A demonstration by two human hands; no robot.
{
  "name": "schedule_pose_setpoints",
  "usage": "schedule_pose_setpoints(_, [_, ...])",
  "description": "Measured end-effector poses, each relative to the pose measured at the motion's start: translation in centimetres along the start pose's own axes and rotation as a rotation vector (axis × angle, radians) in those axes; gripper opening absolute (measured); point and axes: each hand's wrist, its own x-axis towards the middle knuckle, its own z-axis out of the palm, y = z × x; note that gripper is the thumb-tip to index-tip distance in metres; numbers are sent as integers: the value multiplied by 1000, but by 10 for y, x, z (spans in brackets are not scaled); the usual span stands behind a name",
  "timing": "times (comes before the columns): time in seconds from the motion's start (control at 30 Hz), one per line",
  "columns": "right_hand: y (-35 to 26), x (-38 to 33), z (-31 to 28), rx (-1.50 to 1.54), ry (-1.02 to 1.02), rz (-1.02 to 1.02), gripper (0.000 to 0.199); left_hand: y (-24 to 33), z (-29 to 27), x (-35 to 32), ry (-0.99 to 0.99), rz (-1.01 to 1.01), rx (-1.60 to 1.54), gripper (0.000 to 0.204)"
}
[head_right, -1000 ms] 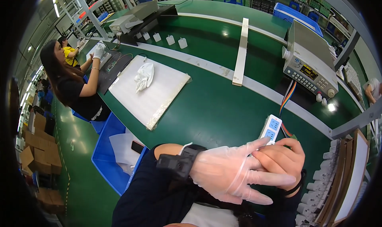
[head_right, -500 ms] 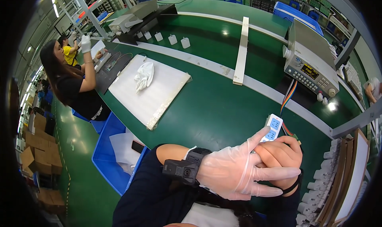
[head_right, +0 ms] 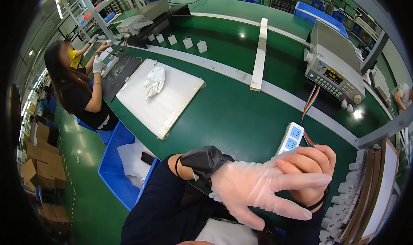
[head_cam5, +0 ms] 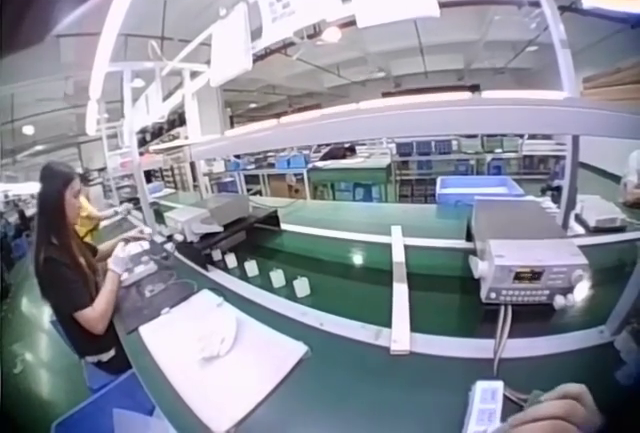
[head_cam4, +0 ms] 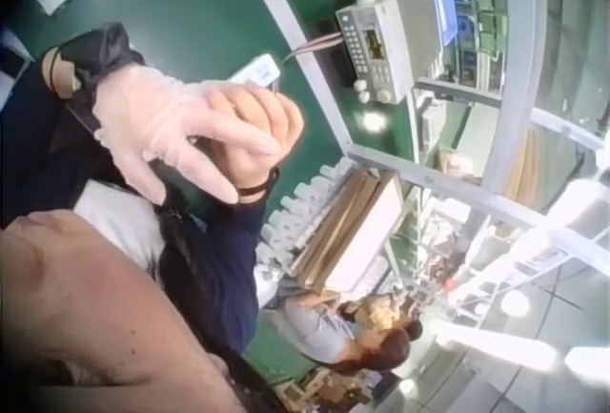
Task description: The person tests power adapters by plugging them into a power strip, touching a yellow-tipped probe to the USB ports, and placing them back on the conveyor belt. After several cycles, the person pauses to adjust a glove before resuming the testing process.
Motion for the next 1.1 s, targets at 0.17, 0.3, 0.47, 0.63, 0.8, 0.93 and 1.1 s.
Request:
schedule_pose_setpoints(0.17, [-13,-1,-9,-56,-78,25,17,-2,-3,-1,32,34,-360,82])
schedule_pose_setpoints(0.3, [-16,-5,-8,-14,-121,68,16,5,-8,-1,-47,-3,-394,84])
schedule_pose_setpoints(0.47, [-16,0,-6,-38,-138,-12,15,7,-8,0,-162,-78,-285,82])
schedule_pose_setpoints(0.63, [-10,1,3,-64,-209,-31,17,1,-5,-4,-76,-79,-99,78])
schedule_pose_setpoints(0.8, [6,3,-5,104,-166,51,23,13,-15,-2,-117,-187,351,79])
schedule_pose_setpoints(0.93, [4,-1,-1,276,-259,109,24,13,-9,-3,-122,-126,340,76])
schedule_pose_setpoints(1.1, [5,-2,7,304,-150,98,23,7,1,-3,-60,-100,381,72])
